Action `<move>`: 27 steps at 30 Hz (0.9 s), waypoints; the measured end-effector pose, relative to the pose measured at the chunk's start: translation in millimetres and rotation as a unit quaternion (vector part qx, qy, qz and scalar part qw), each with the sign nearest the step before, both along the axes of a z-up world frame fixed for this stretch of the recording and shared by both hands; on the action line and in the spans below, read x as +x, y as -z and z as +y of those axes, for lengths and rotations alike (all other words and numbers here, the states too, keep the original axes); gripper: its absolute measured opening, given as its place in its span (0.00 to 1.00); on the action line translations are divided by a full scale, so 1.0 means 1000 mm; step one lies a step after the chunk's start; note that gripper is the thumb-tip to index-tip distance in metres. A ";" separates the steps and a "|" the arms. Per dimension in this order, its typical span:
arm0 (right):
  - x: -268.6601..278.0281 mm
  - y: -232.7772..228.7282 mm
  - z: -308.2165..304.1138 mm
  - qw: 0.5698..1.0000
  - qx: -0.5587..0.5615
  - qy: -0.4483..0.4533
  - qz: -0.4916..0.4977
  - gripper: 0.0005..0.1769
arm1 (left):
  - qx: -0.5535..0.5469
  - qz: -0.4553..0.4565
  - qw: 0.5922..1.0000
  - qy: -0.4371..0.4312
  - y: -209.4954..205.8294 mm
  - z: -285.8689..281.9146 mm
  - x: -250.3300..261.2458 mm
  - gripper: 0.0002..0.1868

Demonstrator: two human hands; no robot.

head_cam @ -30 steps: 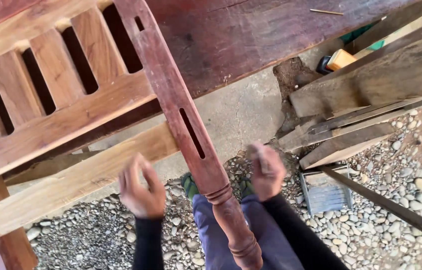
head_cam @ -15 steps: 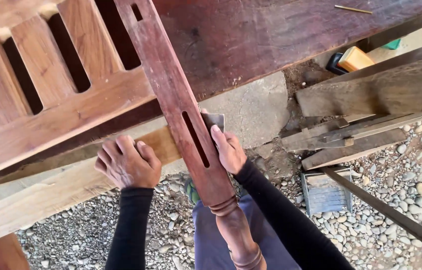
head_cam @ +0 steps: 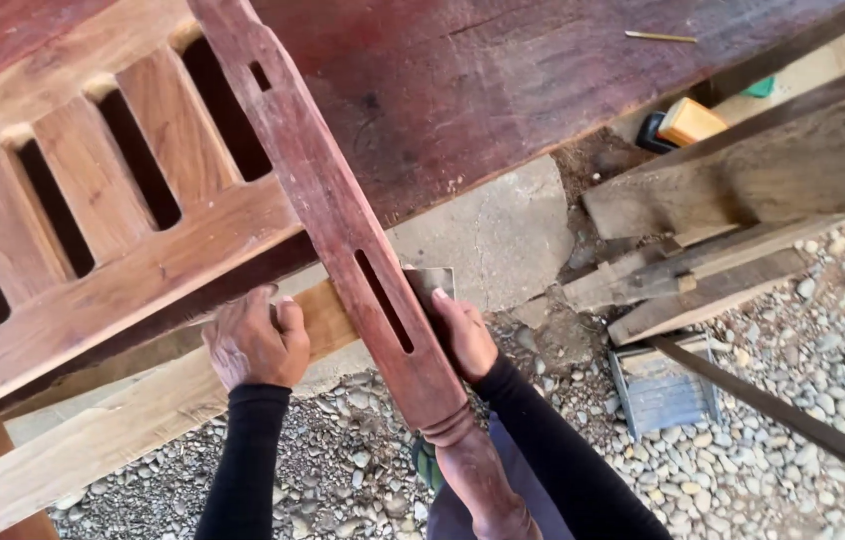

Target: Sanding the wooden parts of a chair frame using sandpaper to smooth the surface.

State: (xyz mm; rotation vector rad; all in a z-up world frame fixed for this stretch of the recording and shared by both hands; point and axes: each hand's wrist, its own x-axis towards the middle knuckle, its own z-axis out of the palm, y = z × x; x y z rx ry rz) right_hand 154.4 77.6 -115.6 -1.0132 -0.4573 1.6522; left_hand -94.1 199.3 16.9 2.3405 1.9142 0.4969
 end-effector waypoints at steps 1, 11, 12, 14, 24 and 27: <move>0.003 -0.023 -0.023 1.000 -0.005 0.005 -0.002 0.31 | -0.005 -0.002 1.000 0.005 0.001 -0.004 0.000 0.15; -0.005 -0.064 -0.044 0.944 -0.107 0.067 0.304 0.34 | -0.019 0.010 1.000 -0.010 0.001 0.000 0.001 0.08; -0.006 -0.053 -0.042 0.953 -0.091 0.052 0.286 0.33 | -0.019 0.012 1.000 -0.010 0.002 -0.001 0.000 0.09; 0.006 -0.060 -0.090 0.987 -0.059 0.022 0.146 0.33 | -0.014 0.011 1.000 -0.005 0.006 -0.003 -0.002 0.09; 0.023 0.021 -0.238 0.972 -0.179 -0.008 -0.151 0.24 | 0.002 0.022 1.000 -0.007 0.011 -0.002 0.000 0.11; 0.027 0.064 -0.243 0.955 -0.131 0.025 -0.267 0.22 | 0.025 0.013 0.999 -0.014 0.005 0.005 0.003 0.12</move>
